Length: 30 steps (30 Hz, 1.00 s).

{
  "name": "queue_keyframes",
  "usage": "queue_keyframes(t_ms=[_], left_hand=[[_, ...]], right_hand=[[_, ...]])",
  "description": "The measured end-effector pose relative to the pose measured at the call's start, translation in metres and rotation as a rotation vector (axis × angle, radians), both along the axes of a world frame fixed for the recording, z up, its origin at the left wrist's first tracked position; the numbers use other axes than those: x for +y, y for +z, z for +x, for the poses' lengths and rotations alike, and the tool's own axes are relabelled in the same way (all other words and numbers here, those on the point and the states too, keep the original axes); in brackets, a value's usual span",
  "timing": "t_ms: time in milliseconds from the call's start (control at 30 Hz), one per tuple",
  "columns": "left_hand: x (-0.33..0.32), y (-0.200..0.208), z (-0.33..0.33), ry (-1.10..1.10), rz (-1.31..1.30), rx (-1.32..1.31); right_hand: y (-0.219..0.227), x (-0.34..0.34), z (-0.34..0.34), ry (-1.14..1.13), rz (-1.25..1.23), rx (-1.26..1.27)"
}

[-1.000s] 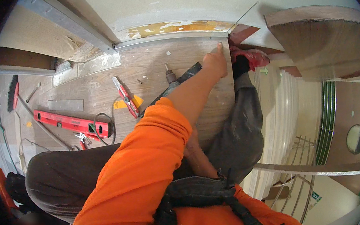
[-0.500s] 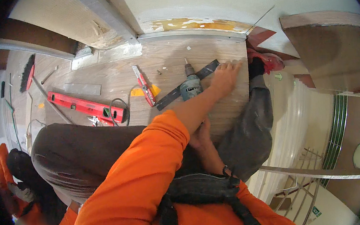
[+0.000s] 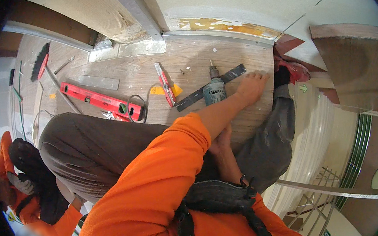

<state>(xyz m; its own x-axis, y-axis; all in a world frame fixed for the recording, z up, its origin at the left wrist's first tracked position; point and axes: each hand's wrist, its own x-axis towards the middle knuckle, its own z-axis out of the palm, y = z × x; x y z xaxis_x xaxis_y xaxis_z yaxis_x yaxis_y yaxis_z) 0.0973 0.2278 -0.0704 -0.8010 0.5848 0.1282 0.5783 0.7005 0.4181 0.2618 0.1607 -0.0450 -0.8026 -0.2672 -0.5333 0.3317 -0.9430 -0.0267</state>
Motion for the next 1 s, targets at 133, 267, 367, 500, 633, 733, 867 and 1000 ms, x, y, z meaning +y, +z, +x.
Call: queue_keyframes(t_ms=[133,267,367,500,633,733,867,1000], left_hand=[[0.003,-0.004,-0.002,0.061,0.061,-0.065],[0.001,-0.008,-0.002,0.111,0.116,-0.037],[0.000,0.008,-0.002,0.067,0.133,-0.156],[-0.002,0.002,-0.007,0.088,0.111,-0.166],[-0.002,0.005,-0.013,0.058,-0.019,-0.241],[-0.014,0.008,-0.041,0.130,-0.026,-0.253],[-0.069,0.035,-0.097,0.205,0.028,-0.089],[-0.122,0.033,-0.116,0.203,-0.086,-0.068]], right_hand=[[-0.019,0.003,0.005,-0.018,-0.054,0.024],[0.009,0.001,-0.001,-0.013,-0.019,-0.002],[0.013,0.004,-0.002,-0.001,-0.046,-0.037],[0.011,0.002,-0.002,0.033,-0.035,-0.140],[0.010,0.001,-0.009,0.010,0.026,-0.111],[0.010,0.003,-0.009,0.002,0.058,-0.061],[0.002,0.000,-0.007,0.006,-0.010,0.041],[0.001,-0.002,-0.010,-0.011,-0.056,0.074]])
